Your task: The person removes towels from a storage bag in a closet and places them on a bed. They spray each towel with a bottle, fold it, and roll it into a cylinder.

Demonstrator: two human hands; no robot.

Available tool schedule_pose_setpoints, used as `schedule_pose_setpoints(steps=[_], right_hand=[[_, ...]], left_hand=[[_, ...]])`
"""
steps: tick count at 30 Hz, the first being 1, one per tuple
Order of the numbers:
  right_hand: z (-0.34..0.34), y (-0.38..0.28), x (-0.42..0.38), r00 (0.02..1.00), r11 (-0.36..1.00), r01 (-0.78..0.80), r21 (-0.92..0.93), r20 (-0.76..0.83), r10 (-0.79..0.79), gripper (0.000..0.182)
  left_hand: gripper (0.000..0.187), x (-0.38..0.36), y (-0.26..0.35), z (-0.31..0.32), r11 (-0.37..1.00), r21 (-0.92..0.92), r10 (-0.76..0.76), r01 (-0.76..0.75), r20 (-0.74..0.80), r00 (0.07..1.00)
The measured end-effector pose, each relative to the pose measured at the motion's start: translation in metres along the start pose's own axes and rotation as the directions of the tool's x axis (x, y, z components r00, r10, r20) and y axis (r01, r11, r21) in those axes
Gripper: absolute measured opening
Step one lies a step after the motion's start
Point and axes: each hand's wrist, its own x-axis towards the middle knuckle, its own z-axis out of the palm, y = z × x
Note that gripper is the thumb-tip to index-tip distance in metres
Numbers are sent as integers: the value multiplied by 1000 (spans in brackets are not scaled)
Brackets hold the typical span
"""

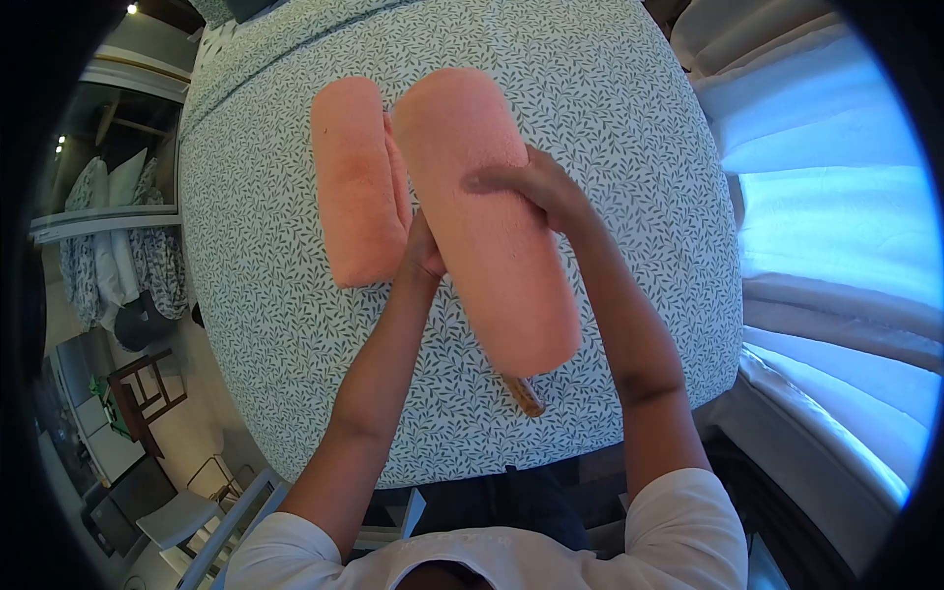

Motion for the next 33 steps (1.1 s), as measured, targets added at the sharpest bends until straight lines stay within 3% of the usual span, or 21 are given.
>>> schedule_pose_setpoints(steps=[1, 2, 4, 5, 7, 9, 11, 12, 14, 15, 16, 17, 18, 20, 21, 23, 25, 26, 30, 32, 33], right_hand=[[-1, -9, -12, 997, 986, 70, -148, -1, -71, 79], [-1, -17, -27, 998, 986, 64, -152, -7, -65, 79], [1, -23, -59, 931, 659, 266, -704, 9, -366, 75], [2, -16, -68, 934, 660, 255, -707, 4, -357, 75], [6, 7, -83, 805, 168, 284, -944, 140, -576, 74], [5, 58, -84, 657, -70, 197, -978, 185, -731, 74], [-9, 124, -75, 614, -86, 159, -984, 167, -771, 74], [-17, 148, -74, 617, -92, 149, -985, 165, -770, 74], [-27, 180, -73, 741, -351, 93, -932, 301, -601, 77], [-21, 183, -78, 744, -343, 95, -935, 295, -599, 77], [-12, 182, -80, 787, -264, 104, -959, 241, -568, 76], [-6, 177, -82, 825, -183, 106, -977, 190, -533, 76], [-8, 164, -82, 825, -171, 104, -980, 181, -535, 76], [-29, 131, -66, 952, 111, 200, -973, 166, -256, 92], [-44, 120, -59, 928, 28, 202, -979, 182, -326, 100], [-76, 111, -45, 895, -56, 200, -978, 206, -396, 109], [-98, 113, -37, 951, -214, 193, -958, 236, -200, 117], [-97, 100, -41, 979, -112, 203, -973, 205, -7, 107], [-89, 111, -71, 960, -125, 261, -957, 271, -70, 85], [-94, 132, -95, 893, -25, 348, -937, 340, -295, 59], [-96, 144, -108, 894, -23, 351, -936, 342, -290, 59]], left_hand=[[58, -2, -8, 2, 1000, -6, -6, 6, 2, 1000], [56, -7, -13, 13, 990, 136, 45, -37, -61, 997], [53, -7, -19, 18, 927, 367, 137, -76, -146, 980], [53, -4, -15, 13, 912, 402, 157, -79, -166, 974], [51, 8, -10, -5, 897, 437, 177, -68, -212, 961], [50, 26, 1, -39, 903, 428, 168, -31, -286, 943], [49, 38, 7, -72, 907, 422, 165, 7, -369, 915], [49, 38, 9, -79, 904, 428, 184, 0, -390, 902], [48, 25, 9, -70, 883, 468, 250, -44, -388, 887], [48, 14, 6, -57, 882, 469, 245, -35, -395, 885], [53, -4, 6, -29, 591, 802, 412, -90, -203, 888], [58, -19, 3, -10, 181, 972, 476, -149, 46, 879], [58, -31, -5, -5, 175, 974, 468, -142, 45, 883], [79, -45, -19, 5, -304, 951, 188, -49, 110, 976], [79, -47, -26, 6, -308, 950, 191, -47, 110, 975], [91, -50, -40, 6, -703, 700, 102, 125, -74, 992], [94, -47, -47, 16, -734, 667, 45, 131, -145, 988], [98, -47, -50, 18, -763, 633, -9, 135, -219, 976], [83, -68, -72, 16, -668, 722, 58, 179, -189, 980], [60, -91, -92, 24, -764, 636, 114, 108, -32, 993], [60, -103, -108, 20, -762, 638, 114, 112, -37, 993]])
